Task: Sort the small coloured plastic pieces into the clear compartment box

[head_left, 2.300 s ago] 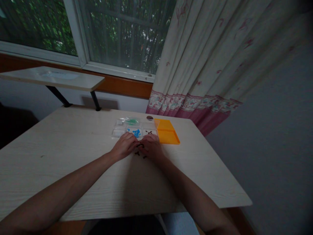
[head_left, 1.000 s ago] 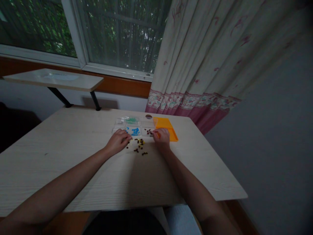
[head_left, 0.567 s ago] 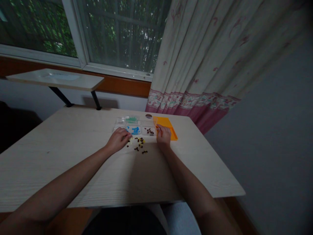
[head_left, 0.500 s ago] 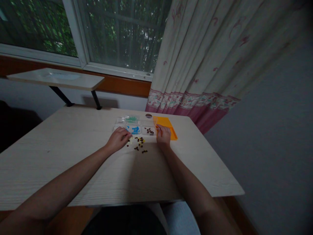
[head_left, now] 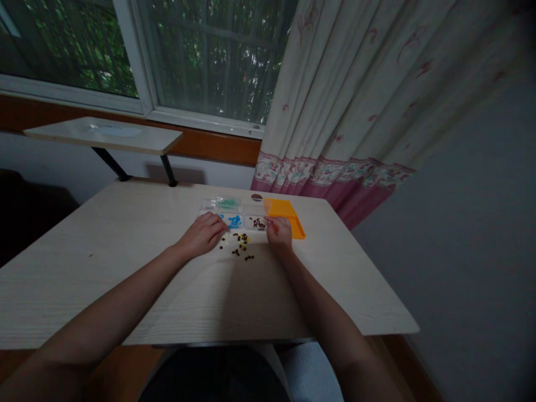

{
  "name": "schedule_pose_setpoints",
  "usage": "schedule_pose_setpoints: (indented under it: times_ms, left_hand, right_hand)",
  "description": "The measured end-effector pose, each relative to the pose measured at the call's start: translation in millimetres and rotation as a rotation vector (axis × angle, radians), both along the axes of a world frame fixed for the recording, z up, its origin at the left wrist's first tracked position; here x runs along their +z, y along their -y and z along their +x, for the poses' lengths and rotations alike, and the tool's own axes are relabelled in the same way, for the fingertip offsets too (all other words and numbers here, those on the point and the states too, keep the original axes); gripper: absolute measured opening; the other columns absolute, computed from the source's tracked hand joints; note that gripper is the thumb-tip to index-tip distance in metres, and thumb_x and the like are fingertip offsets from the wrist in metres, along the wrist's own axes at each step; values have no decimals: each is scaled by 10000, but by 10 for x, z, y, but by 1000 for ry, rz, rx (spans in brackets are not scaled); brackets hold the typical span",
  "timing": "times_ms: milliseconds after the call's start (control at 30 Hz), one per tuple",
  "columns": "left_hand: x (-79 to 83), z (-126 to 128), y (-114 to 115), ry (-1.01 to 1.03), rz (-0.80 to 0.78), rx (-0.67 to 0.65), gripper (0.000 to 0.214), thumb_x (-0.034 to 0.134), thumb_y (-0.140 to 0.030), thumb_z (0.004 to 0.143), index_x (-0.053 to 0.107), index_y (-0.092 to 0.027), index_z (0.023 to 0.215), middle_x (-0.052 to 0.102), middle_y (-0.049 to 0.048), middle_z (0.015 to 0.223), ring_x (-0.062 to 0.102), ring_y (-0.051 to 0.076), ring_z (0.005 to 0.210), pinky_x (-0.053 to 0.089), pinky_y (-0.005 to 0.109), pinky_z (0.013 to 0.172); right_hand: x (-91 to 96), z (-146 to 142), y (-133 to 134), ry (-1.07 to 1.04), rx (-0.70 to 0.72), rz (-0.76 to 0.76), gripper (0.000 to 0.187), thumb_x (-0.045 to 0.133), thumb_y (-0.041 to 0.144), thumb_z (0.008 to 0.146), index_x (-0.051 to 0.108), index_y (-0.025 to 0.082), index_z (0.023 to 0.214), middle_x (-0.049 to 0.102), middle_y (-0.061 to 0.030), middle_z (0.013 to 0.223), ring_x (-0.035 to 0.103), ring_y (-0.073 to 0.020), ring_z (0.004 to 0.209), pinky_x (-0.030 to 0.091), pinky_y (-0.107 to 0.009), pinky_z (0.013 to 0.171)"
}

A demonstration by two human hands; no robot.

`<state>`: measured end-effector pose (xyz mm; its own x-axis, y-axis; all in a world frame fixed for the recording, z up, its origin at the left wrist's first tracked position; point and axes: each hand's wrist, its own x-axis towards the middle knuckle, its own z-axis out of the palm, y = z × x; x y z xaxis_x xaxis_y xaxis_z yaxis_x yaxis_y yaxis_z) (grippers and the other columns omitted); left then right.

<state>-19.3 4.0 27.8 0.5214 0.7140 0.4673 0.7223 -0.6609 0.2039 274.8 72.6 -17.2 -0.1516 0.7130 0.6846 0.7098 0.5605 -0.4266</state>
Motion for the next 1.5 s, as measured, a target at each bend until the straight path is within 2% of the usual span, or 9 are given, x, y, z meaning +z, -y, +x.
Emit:
schedule_pose_setpoints:
  times_ms: [200, 300, 467, 667, 1000, 1200, 1300, 1400, 1500]
  left_hand:
    - [-91, -148, -86, -42, -38, -119, 267, 514, -184, 860, 667, -251, 1068, 571, 72, 1091, 495, 232, 1048, 405, 387, 940]
    - [-137, -183, -118, -37, -48, -130, 274, 539, -209, 846, 660, -253, 1088, 557, 75, 1113, 490, 240, 1064, 407, 395, 946]
    - [-116, -171, -104, -55, -50, -138, 286, 542, -228, 855, 658, -261, 1115, 555, 75, 1108, 490, 241, 1057, 406, 401, 949]
    - [-148, -158, -104, -74, -56, -142, 235, 543, -254, 874, 672, -261, 1070, 563, 70, 1099, 484, 241, 1067, 399, 396, 948]
    - [-198, -45, -58, -49, -22, -105, 242, 444, -336, 961, 647, -205, 975, 581, 82, 1010, 499, 225, 998, 399, 366, 898]
    - [-150, 37, -18, 13, -39, -89, 264, 447, -375, 969, 631, -190, 932, 594, 77, 955, 504, 221, 953, 399, 368, 879]
    - [-108, 146, 38, 165, -52, -62, 256, 457, -383, 969, 614, -186, 924, 592, 70, 929, 513, 213, 935, 404, 361, 869]
    - [-104, 268, 95, 297, -77, -60, 268, 451, -392, 973, 600, -186, 889, 585, 61, 879, 523, 203, 902, 414, 349, 842]
    - [-150, 336, 115, 330, -112, -99, 276, 450, -395, 974, 585, -189, 849, 586, 54, 859, 525, 191, 874, 418, 338, 830]
  right_hand:
    - [43, -2, 48, -25, 9, 16, 244, 509, 208, 893, 732, 187, 989, 714, -69, 913, 583, -211, 897, 443, -356, 869]
    - [53, -12, 72, -28, 8, 12, 240, 513, 198, 886, 732, 197, 983, 715, -63, 913, 587, -210, 892, 449, -358, 866]
    - [63, -35, 109, -24, 24, 3, 254, 511, 175, 873, 736, 200, 989, 717, -59, 918, 587, -211, 895, 452, -358, 868]
    - [45, -25, 96, 1, 25, -32, 267, 510, 172, 865, 738, 199, 999, 718, -61, 916, 589, -218, 901, 452, -362, 867]
    - [77, -70, 170, -8, 40, -66, 267, 496, 180, 885, 730, 207, 1011, 713, -59, 942, 583, -219, 928, 451, -370, 895]
    - [123, -118, 246, 117, 74, -56, 257, 504, 183, 900, 727, 205, 1026, 712, -69, 949, 572, -215, 915, 427, -360, 875]
    - [179, -208, 363, 255, 183, -16, 245, 538, 267, 923, 710, 219, 1090, 707, -70, 956, 561, -208, 941, 391, -349, 881]
    - [241, -351, 506, 418, 327, 25, 322, 611, 424, 891, 685, 242, 1147, 696, -56, 913, 550, -208, 935, 356, -343, 872]
    - [275, -477, 619, 480, 322, 60, 255, 593, 427, 903, 718, 226, 999, 677, -50, 826, 544, -195, 855, 338, -338, 831]
